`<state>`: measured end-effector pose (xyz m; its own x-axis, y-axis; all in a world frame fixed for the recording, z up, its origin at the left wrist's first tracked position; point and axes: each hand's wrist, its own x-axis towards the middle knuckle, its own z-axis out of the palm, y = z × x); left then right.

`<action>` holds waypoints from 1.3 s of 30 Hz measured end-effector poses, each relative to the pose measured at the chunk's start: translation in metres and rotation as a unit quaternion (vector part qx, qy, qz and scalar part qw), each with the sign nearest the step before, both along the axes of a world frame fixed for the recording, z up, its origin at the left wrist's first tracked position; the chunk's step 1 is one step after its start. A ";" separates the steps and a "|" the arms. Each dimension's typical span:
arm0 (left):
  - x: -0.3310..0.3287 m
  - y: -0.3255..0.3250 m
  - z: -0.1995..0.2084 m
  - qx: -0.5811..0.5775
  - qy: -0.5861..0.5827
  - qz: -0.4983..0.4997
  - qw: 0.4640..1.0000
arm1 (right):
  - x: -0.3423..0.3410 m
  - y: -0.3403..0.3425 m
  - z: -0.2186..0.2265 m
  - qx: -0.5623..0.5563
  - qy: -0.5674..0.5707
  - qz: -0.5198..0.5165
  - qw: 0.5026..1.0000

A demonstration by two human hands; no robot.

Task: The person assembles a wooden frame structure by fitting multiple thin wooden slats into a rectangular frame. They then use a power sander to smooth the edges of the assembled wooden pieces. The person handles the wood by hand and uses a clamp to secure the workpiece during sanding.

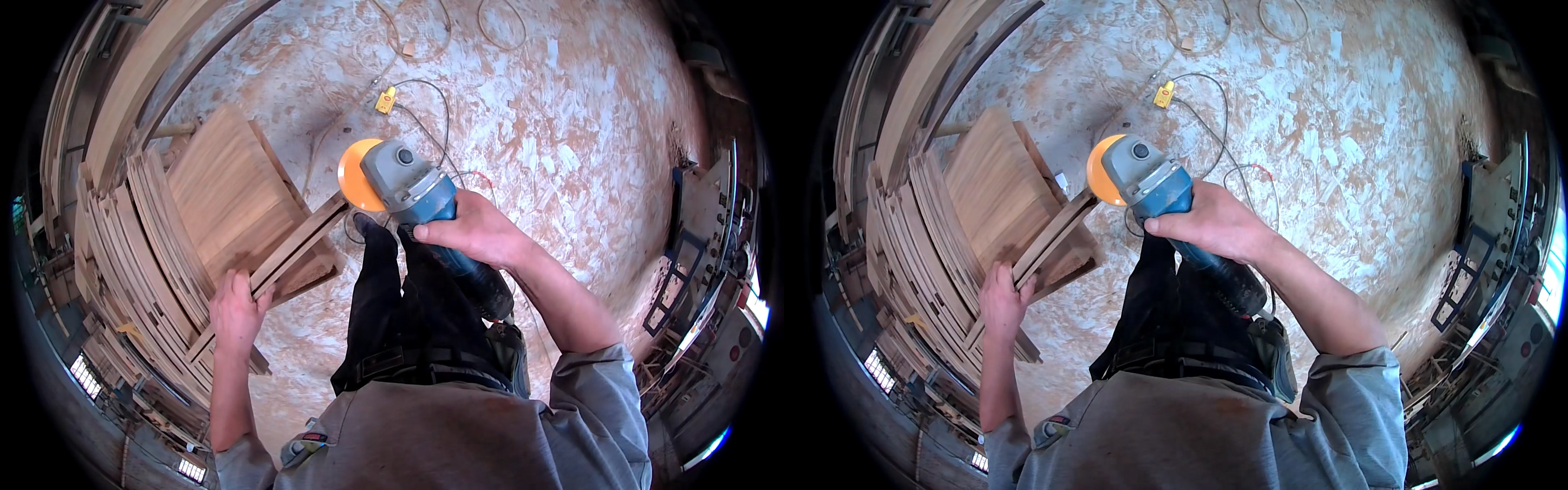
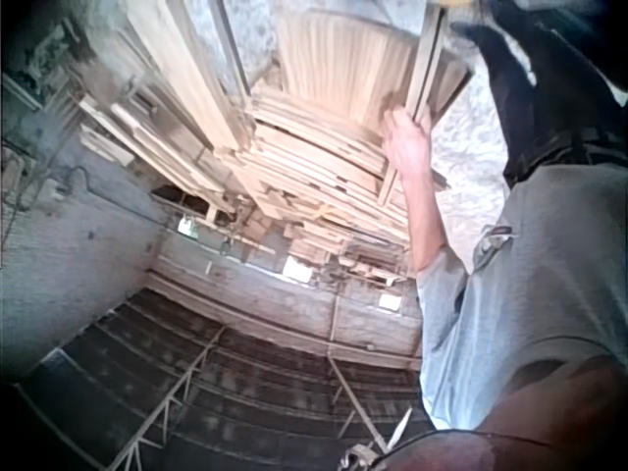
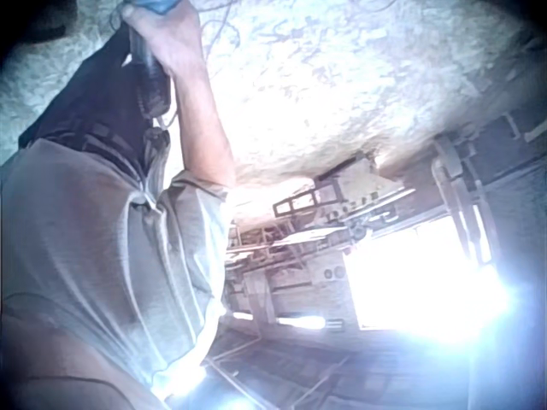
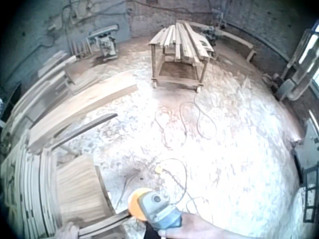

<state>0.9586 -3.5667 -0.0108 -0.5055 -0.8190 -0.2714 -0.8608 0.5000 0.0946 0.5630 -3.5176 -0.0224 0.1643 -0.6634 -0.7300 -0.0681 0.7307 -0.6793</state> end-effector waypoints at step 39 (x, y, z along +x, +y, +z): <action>0.009 -0.019 0.027 -0.012 0.056 0.239 0.969 | -0.027 0.024 -0.004 0.038 -0.012 -0.149 0.988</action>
<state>0.9680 -3.5852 0.0162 -0.0917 -0.9724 -0.2147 -0.9795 0.0493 0.1951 0.5363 -3.4933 -0.0259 -0.0120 -0.6291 -0.7772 0.1739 0.7641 -0.6212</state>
